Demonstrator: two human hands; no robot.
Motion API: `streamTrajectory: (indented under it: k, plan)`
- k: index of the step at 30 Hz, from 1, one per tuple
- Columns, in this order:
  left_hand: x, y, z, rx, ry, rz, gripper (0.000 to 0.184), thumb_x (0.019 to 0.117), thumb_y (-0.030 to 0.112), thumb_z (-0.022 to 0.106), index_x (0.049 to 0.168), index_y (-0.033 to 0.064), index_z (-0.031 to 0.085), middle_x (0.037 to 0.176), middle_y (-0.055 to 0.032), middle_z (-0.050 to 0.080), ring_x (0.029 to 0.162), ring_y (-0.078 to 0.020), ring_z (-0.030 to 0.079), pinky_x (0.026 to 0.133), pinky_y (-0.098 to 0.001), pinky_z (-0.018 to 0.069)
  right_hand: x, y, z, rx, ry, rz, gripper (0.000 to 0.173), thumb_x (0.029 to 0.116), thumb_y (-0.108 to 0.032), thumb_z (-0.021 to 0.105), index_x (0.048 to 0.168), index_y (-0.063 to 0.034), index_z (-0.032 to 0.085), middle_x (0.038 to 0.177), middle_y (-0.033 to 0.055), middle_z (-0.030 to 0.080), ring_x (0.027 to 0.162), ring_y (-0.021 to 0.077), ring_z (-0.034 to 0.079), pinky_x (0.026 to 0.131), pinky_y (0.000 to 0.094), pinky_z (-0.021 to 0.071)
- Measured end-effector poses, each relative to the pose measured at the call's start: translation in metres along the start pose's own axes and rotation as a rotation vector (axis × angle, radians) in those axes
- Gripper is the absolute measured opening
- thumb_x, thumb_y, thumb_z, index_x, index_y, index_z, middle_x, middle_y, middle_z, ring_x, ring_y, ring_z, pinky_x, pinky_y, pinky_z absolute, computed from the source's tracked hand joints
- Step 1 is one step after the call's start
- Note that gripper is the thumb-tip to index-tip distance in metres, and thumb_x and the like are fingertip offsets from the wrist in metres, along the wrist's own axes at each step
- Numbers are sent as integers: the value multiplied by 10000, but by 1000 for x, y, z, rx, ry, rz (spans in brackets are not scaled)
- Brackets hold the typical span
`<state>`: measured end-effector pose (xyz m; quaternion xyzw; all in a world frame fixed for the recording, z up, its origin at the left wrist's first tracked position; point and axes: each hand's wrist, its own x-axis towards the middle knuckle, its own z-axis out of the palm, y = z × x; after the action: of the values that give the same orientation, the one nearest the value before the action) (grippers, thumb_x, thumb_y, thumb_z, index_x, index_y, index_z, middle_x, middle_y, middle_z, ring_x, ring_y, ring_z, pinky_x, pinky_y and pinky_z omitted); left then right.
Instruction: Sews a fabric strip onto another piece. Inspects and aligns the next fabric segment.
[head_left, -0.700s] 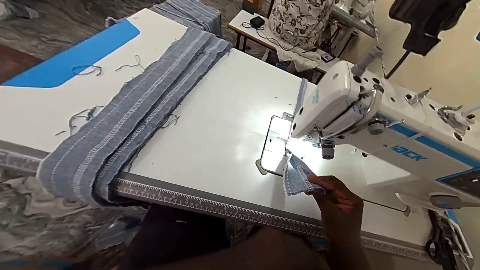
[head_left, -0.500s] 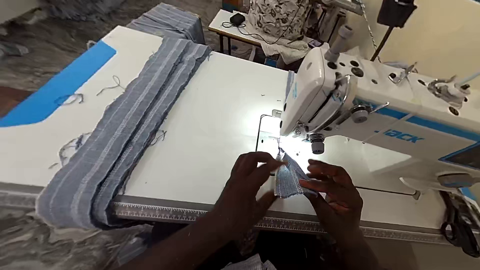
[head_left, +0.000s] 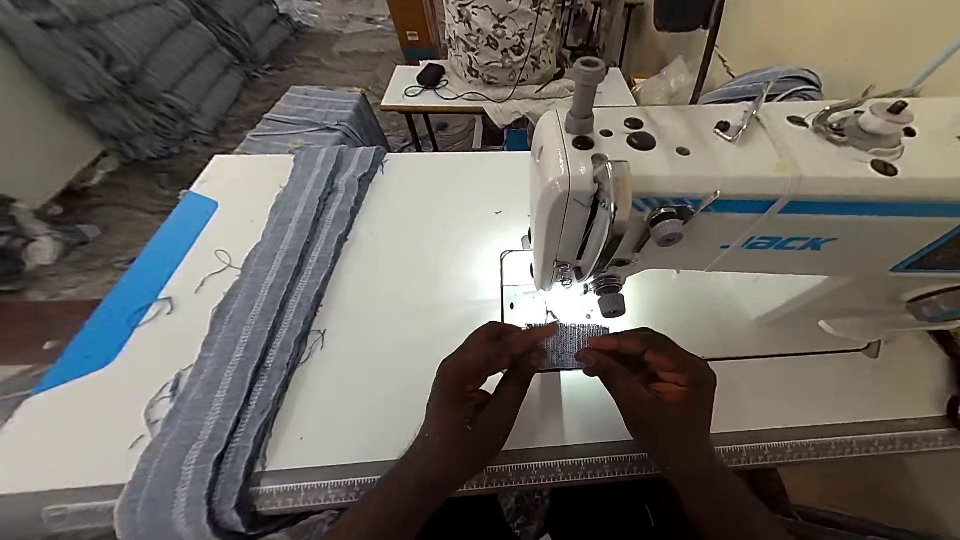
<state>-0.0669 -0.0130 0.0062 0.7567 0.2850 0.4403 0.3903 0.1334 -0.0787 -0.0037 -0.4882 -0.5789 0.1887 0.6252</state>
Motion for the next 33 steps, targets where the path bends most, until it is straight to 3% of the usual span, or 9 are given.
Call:
streamTrajectory:
  k: [4, 8, 11, 15, 20, 24, 27, 30, 33]
  plan:
    - [1, 1, -7, 197, -7, 151, 368, 956, 161, 714, 1316, 89, 692, 1055, 26, 677, 901, -56, 665, 781, -208, 601, -1, 0, -6, -82, -56, -99, 358, 850, -94, 834, 1193, -36, 747, 1041, 37, 724, 900, 128, 731, 783, 276, 665]
    - [2, 1, -7, 226, 19, 251, 115, 942, 94, 696, 1020, 109, 779, 1021, 10, 678, 926, -68, 665, 769, -204, 592, -1, 3, -7, -166, -39, -213, 104, 867, -114, 806, 969, -96, 793, 1045, 23, 717, 995, 125, 707, 837, 270, 636]
    - [9, -1, -7, 4, -107, 143, 85, 937, 106, 711, 1007, 114, 758, 1128, -15, 665, 1141, -194, 664, 979, -366, 606, 3, 10, -10, -16, -164, -239, 90, 906, -133, 763, 883, -99, 683, 1192, 55, 666, 1151, 191, 642, 951, 335, 589]
    - [9, -2, 3, -212, 0, 60, 154, 858, 18, 788, 993, 86, 760, 1025, -52, 748, 1022, -254, 739, 951, -437, 625, 8, 14, -15, 190, -298, -165, 84, 949, -120, 709, 895, -117, 646, 1129, 38, 746, 1279, 288, 592, 1114, 443, 468]
    - [11, -8, 8, -108, 131, 128, 184, 814, 108, 847, 936, 147, 714, 1015, 15, 726, 1065, -216, 712, 1045, -462, 566, 13, 16, -21, 196, -404, -174, 78, 959, -146, 690, 891, -122, 661, 1144, 27, 740, 1308, 287, 565, 1146, 449, 429]
    - [15, -7, 4, 172, 80, 365, 21, 937, 146, 744, 950, 147, 760, 985, 43, 759, 982, -122, 715, 1014, -411, 553, 17, 14, -25, 173, -417, -208, 46, 966, -123, 676, 921, -115, 668, 1121, 23, 735, 1291, 287, 578, 1173, 491, 409]
    - [18, -5, -1, 345, -10, 532, 42, 947, 108, 677, 926, 126, 708, 1013, 16, 690, 1059, -149, 642, 1036, -404, 503, 15, 15, -26, 66, -252, -216, 36, 933, -123, 745, 943, -113, 712, 1010, -10, 750, 1118, 192, 662, 1057, 401, 503]
    - [24, -7, -1, 92, -186, 387, 64, 1008, 109, 595, 959, 110, 635, 1153, -6, 710, 1196, -201, 654, 1113, -460, 507, 11, 17, -20, 76, -88, -138, 115, 838, -85, 844, 929, -59, 778, 932, 36, 734, 826, 122, 713, 677, 242, 630]
    - [26, -11, 0, -238, -276, 177, 74, 1014, 112, 606, 1083, 140, 611, 1131, -25, 735, 1152, -255, 690, 1091, -507, 518, 4, 12, -17, 105, -46, -75, 131, 830, -59, 843, 944, -41, 782, 936, 42, 748, 809, 112, 726, 686, 239, 643]
